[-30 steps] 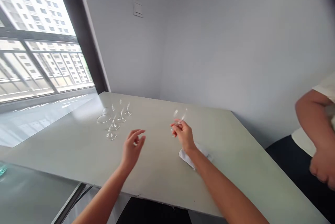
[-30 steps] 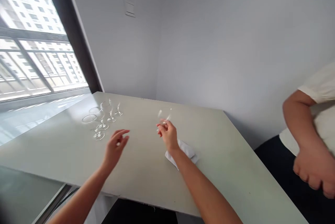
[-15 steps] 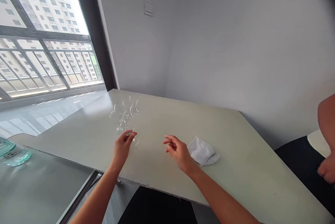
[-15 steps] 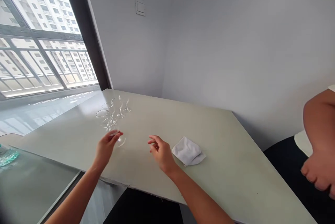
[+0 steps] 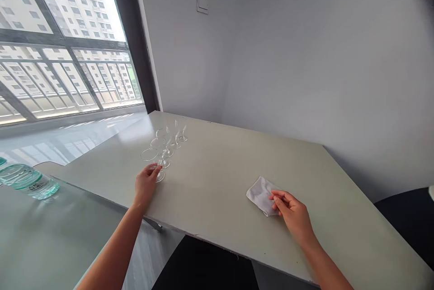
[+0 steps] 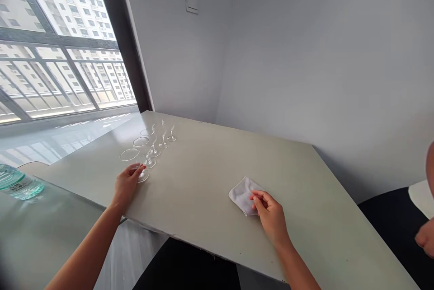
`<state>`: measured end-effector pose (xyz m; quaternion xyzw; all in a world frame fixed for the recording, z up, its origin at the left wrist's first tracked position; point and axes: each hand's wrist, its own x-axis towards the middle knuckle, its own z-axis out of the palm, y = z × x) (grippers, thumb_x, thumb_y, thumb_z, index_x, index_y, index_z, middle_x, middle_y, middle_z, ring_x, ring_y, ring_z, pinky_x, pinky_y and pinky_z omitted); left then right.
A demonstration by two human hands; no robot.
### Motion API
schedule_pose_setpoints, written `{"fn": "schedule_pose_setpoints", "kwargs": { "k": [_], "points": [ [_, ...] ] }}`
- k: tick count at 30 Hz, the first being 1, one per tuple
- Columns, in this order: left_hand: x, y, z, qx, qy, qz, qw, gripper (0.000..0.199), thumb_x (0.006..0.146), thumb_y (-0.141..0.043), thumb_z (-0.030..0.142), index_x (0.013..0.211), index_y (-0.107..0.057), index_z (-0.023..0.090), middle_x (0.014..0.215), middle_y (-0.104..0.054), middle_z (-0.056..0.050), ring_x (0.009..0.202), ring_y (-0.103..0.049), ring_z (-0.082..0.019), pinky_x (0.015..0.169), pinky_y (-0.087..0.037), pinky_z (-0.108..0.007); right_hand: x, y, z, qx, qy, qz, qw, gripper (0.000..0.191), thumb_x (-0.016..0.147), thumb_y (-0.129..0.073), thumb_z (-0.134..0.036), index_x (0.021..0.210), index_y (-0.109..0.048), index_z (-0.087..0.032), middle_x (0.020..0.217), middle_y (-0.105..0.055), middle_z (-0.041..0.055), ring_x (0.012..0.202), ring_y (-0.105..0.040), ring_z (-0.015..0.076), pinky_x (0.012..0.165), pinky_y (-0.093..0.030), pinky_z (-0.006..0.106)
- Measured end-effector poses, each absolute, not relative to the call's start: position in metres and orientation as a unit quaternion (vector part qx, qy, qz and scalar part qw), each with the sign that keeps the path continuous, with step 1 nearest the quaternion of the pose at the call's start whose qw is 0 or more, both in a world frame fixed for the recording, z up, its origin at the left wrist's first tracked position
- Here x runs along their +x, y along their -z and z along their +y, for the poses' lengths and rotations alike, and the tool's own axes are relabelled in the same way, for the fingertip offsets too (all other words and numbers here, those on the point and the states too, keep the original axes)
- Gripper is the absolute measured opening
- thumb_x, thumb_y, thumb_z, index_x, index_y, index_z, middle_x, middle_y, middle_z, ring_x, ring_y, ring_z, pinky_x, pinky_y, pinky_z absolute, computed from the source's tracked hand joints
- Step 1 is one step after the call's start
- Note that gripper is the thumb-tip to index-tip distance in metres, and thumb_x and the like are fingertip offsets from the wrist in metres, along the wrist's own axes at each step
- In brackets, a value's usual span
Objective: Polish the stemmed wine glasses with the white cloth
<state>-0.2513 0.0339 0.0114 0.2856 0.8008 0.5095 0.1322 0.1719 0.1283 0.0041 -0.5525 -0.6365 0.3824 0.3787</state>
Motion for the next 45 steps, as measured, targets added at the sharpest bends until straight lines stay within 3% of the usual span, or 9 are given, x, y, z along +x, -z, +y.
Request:
{"fn": "schedule_pose_setpoints", "kwargs": {
  "k": [6, 11, 18, 21, 25, 31, 36, 41, 45],
  "points": [
    [-0.260, -0.010, 0.033, 0.291, -0.475, 0.823, 0.110, 0.047, 0.068, -0.054, 0.046, 0.107, -0.058, 0.021, 0.078, -0.060, -0.003, 0.067, -0.052, -0.017, 0.064, -0.039, -0.028, 0.169, 0.005, 0.126, -0.478, -0.139, -0.802, 0.330, 0.028, 0.079, -0.050, -0.041, 0.098, -0.062, -0.024, 0.097, -0.062, 0.0069, 0.084, -0.055, 0.0224, 0.073, -0.046, 0.037],
    [-0.239, -0.009, 0.015, 0.225, -0.503, 0.833, -0.058, 0.045, 0.067, -0.055, 0.036, 0.110, -0.053, 0.022, 0.101, -0.048, -0.004, 0.072, -0.048, -0.014, 0.077, -0.040, -0.033, 0.155, 0.006, 0.139, -0.472, -0.031, -0.843, 0.256, 0.024, 0.077, -0.053, -0.039, 0.093, -0.066, -0.026, 0.090, -0.061, 0.0070, 0.082, -0.051, 0.0240, 0.071, -0.042, 0.039],
    [-0.178, -0.014, 0.002, 0.271, -0.506, 0.817, 0.054, 0.040, 0.070, -0.053, 0.039, 0.108, -0.051, 0.024, 0.094, -0.047, -0.002, 0.064, -0.050, -0.012, 0.064, -0.044, -0.029, 0.164, -0.038, 0.175, -0.548, -0.398, -0.543, 0.496, 0.029, 0.069, -0.057, -0.046, 0.062, -0.055, -0.017, 0.054, -0.044, -0.0036, 0.052, -0.040, 0.0102, 0.045, -0.032, 0.022],
    [-0.164, -0.016, 0.005, 0.311, -0.490, 0.809, 0.091, 0.038, 0.071, -0.052, 0.039, 0.105, -0.051, 0.024, 0.094, -0.048, -0.002, 0.066, -0.051, -0.013, 0.063, -0.044, -0.029, 0.164, -0.069, 0.178, -0.518, -0.454, -0.464, 0.557, 0.032, 0.065, -0.061, -0.042, 0.053, -0.043, -0.018, 0.053, -0.034, -0.0061, 0.050, -0.033, 0.0075, 0.043, -0.026, 0.021],
    [-0.158, -0.015, 0.015, 0.332, -0.478, 0.805, 0.113, 0.036, 0.071, -0.051, 0.039, 0.104, -0.051, 0.024, 0.095, -0.048, -0.002, 0.067, -0.053, -0.014, 0.062, -0.044, -0.029, 0.151, -0.099, 0.171, -0.485, -0.397, -0.484, 0.610, 0.036, 0.070, -0.058, -0.035, 0.049, -0.034, -0.018, 0.054, -0.027, -0.0063, 0.050, -0.028, 0.0070, 0.045, -0.024, 0.021],
    [-0.158, -0.010, 0.022, 0.313, -0.475, 0.812, 0.133, 0.035, 0.073, -0.050, 0.039, 0.105, -0.050, 0.025, 0.095, -0.050, -0.002, 0.066, -0.054, -0.013, 0.064, -0.043, -0.030, 0.131, -0.124, 0.150, -0.477, -0.268, -0.498, 0.673, 0.029, 0.073, -0.054, -0.029, 0.051, -0.039, -0.018, 0.066, -0.041, -0.0027, 0.057, -0.037, 0.0085, 0.049, -0.028, 0.023],
    [-0.159, -0.009, 0.019, 0.296, -0.499, 0.800, 0.152, 0.038, 0.072, -0.051, 0.042, 0.106, -0.051, 0.025, 0.094, -0.053, -0.002, 0.068, -0.055, -0.014, 0.063, -0.042, -0.028, 0.139, -0.136, 0.136, -0.460, -0.194, -0.428, 0.753, 0.034, 0.076, -0.051, -0.029, 0.053, -0.029, -0.019, 0.061, -0.028, -0.0045, 0.052, -0.029, 0.0076, 0.045, -0.025, 0.023],
    [-0.157, -0.011, 0.019, 0.290, -0.508, 0.795, 0.158, 0.037, 0.072, -0.053, 0.041, 0.105, -0.051, 0.026, 0.092, -0.055, 0.000, 0.067, -0.055, -0.013, 0.061, -0.041, -0.026, 0.122, -0.115, 0.141, -0.520, -0.269, -0.473, 0.658, 0.034, 0.081, -0.045, -0.042, 0.058, -0.030, -0.021, 0.056, -0.027, -0.0056, 0.049, -0.027, 0.0081, 0.042, -0.025, 0.022],
    [-0.155, -0.014, 0.018, 0.289, -0.512, 0.792, 0.165, 0.037, 0.072, -0.053, 0.041, 0.105, -0.052, 0.026, 0.092, -0.055, -0.001, 0.069, -0.055, -0.013, 0.061, -0.041, -0.025, 0.091, -0.060, 0.152, -0.454, -0.296, -0.750, 0.379, 0.042, 0.086, -0.029, -0.050, 0.087, -0.056, -0.018, 0.094, -0.057, 0.0076, 0.086, -0.053, 0.0183, 0.070, -0.043, 0.030]
  ]
}}
